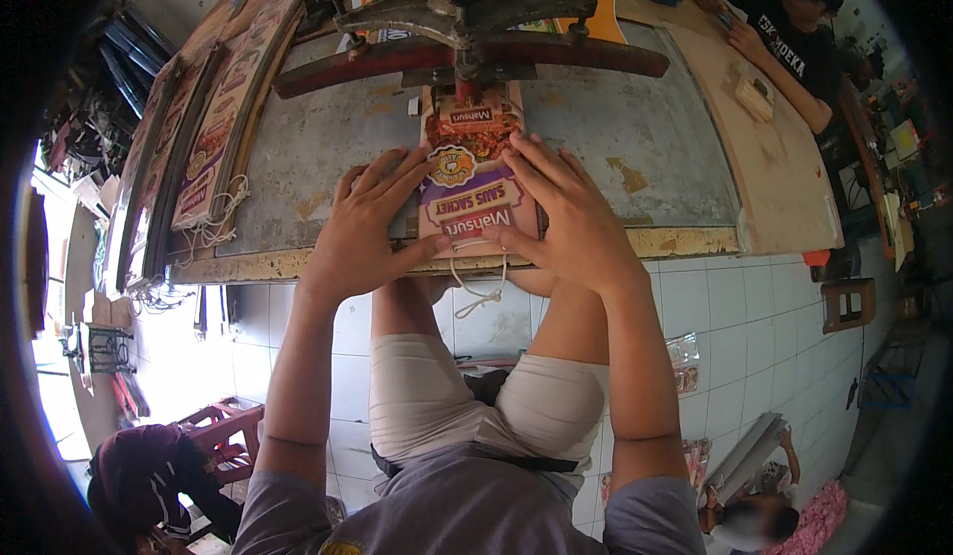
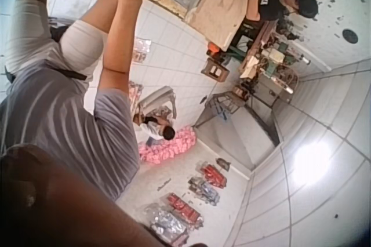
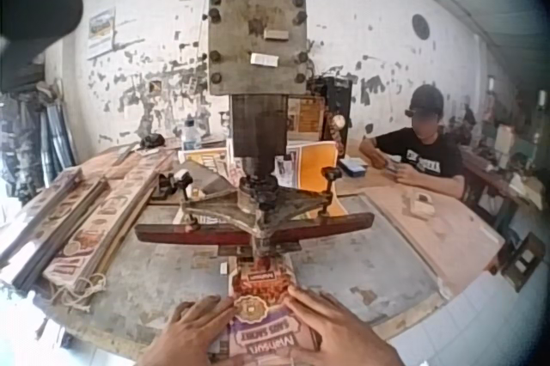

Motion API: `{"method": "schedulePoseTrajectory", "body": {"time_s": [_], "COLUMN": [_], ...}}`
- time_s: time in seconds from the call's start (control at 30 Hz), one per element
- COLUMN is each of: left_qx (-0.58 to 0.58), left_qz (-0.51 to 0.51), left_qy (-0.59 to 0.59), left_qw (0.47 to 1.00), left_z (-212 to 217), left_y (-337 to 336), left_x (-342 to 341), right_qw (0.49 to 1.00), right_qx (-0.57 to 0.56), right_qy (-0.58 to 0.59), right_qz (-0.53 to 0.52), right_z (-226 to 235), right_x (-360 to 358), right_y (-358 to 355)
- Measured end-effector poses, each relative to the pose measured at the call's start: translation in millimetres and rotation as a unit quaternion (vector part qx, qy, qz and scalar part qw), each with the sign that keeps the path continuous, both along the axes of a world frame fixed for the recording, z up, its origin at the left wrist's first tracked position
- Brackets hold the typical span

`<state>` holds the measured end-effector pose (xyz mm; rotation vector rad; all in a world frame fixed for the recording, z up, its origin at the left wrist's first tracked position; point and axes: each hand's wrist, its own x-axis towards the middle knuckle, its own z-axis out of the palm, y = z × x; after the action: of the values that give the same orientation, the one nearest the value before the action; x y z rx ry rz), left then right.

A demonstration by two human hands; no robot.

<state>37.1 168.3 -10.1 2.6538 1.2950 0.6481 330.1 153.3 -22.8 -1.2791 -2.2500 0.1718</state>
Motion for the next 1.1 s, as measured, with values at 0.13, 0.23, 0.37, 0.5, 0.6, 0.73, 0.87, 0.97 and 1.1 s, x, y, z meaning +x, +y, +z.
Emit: {"method": "schedulePoseTrajectory", "body": {"time_s": [0.13, 0.23, 0.37, 0.5, 0.6, 0.73, 0.87, 0.97, 1.1], "left_qx": [0.005, 0.006, 0.005, 0.006, 0.004, 0.007, 0.007, 0.011, 0.004], "left_qz": [-0.003, -0.005, -0.003, 0.000, 0.003, 0.000, 0.005, 0.005, 0.003], "left_qy": [0.002, 0.001, -0.003, 0.002, -0.002, -0.008, -0.003, -0.008, -0.013], "left_qw": [1.000, 1.000, 1.000, 1.000, 1.000, 1.000, 1.000, 1.000, 1.000], "left_z": [-0.8, -0.8, -0.5, 0.9, 0.6, -0.1, 0.1, -0.9, 0.6], "left_y": [0.2, 0.8, 0.3, -1.4, -1.8, -1.9, -3.4, -3.5, -4.3], "left_x": [-0.5, -0.2, 0.3, 0.5, 0.7, 0.8, 1.1, 1.4, 2.3], "right_qw": [1.000, 1.000, 1.000, 1.000, 1.000, 1.000, 1.000, 1.000, 1.000], "right_qx": [-0.001, -0.002, -0.002, -0.005, -0.008, -0.008, -0.009, -0.008, 0.001], "right_qy": [-0.004, -0.008, -0.009, -0.003, 0.004, -0.003, -0.016, -0.019, -0.025], "right_qz": [0.001, 0.001, 0.000, 0.002, 0.006, 0.011, 0.010, 0.011, 0.018], "right_z": [1.3, 2.8, 1.7, 1.1, 0.7, 1.8, 1.9, 2.2, 3.1], "right_x": [-1.2, -1.3, -1.5, -0.9, -0.2, 1.4, 1.8, 2.2, 2.5], "right_y": [-1.4, -2.4, -2.1, -1.1, 0.3, 1.4, 1.2, 1.3, 1.8]}}
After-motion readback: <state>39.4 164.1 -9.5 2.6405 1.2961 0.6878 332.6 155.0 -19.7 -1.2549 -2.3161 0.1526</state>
